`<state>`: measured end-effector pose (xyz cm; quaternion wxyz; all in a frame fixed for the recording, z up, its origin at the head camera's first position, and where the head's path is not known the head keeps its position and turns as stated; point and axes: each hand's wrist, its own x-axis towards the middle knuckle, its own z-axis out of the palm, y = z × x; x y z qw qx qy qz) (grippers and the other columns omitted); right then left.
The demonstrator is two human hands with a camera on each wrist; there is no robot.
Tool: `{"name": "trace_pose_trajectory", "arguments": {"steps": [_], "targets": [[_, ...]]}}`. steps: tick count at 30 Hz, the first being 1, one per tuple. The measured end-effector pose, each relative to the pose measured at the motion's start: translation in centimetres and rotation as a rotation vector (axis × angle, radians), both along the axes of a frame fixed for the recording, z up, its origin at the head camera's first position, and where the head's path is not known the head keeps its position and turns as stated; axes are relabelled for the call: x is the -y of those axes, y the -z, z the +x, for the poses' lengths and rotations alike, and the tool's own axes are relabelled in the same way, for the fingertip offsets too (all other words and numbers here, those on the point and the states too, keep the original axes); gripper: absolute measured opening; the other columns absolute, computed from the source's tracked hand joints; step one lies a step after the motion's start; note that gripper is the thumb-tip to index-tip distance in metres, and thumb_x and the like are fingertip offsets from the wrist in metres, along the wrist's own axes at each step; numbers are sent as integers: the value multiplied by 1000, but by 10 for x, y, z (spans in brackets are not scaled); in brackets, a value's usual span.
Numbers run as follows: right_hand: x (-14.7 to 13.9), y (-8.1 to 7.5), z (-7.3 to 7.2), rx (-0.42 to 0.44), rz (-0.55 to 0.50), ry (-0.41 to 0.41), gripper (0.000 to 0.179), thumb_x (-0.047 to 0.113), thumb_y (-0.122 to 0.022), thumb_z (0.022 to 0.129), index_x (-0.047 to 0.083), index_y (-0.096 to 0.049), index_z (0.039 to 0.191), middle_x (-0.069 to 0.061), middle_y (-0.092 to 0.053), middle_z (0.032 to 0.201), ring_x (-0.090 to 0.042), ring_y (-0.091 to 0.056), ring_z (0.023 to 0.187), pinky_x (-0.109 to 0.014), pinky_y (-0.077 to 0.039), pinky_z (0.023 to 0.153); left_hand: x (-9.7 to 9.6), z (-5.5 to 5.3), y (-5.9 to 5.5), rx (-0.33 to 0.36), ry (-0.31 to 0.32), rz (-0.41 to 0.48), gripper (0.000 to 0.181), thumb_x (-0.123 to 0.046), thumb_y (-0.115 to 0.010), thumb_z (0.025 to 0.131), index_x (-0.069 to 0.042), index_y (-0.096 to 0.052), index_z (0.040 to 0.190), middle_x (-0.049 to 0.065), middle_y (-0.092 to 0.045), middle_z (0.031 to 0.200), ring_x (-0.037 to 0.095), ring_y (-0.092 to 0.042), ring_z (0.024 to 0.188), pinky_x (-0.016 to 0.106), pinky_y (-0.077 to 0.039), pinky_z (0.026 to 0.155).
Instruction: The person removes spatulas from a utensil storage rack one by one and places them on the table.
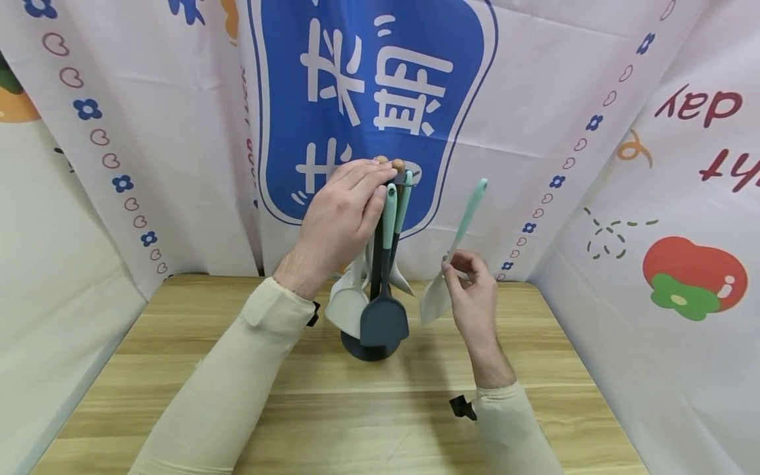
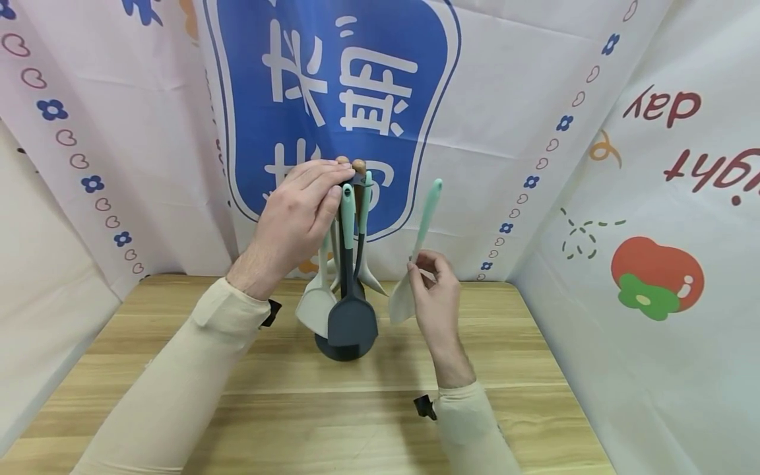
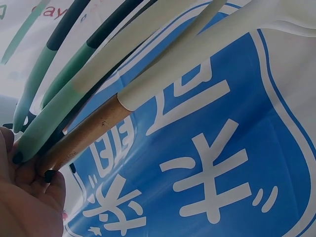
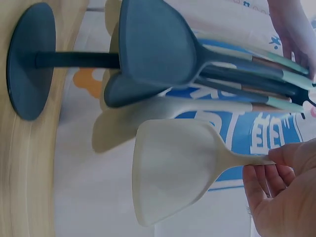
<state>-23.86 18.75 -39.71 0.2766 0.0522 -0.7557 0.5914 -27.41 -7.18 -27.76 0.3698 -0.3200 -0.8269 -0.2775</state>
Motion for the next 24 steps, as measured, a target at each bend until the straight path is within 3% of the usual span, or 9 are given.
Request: {"name": "trace_pose_trajectory", "arguments": {"steps": [10, 18, 24], "targets": [[-34, 4, 0, 57, 33, 76, 27, 7, -73, 115, -7, -72, 138, -23, -77, 133, -9, -75, 116, -8, -63, 97, -1, 0, 0, 5, 2, 13, 45, -25, -49, 125, -9, -72, 160, 9, -74, 165, 30, -61, 163, 40, -39, 146], [-62, 11, 4, 81, 41, 109, 28, 7, -71, 115, -6, -71, 141, -21, -75, 134, -3, -71, 113, -6, -62, 95, -1, 0, 0, 13, -5, 11, 45, -25, -49, 125, -9, -72, 160, 9, -74, 165, 30, -61, 164, 40, -39, 147], [-80, 16, 5, 123, 80, 160, 29, 9, -72, 115, -4, -72, 142, -21, -77, 138, -6, -73, 117, -5, -61, 94, -2, -1, 0, 6, -1, 10, 44, -25, -49, 125, -9, -72, 159, 8, -74, 164, 29, -61, 163, 39, -39, 146]]}}
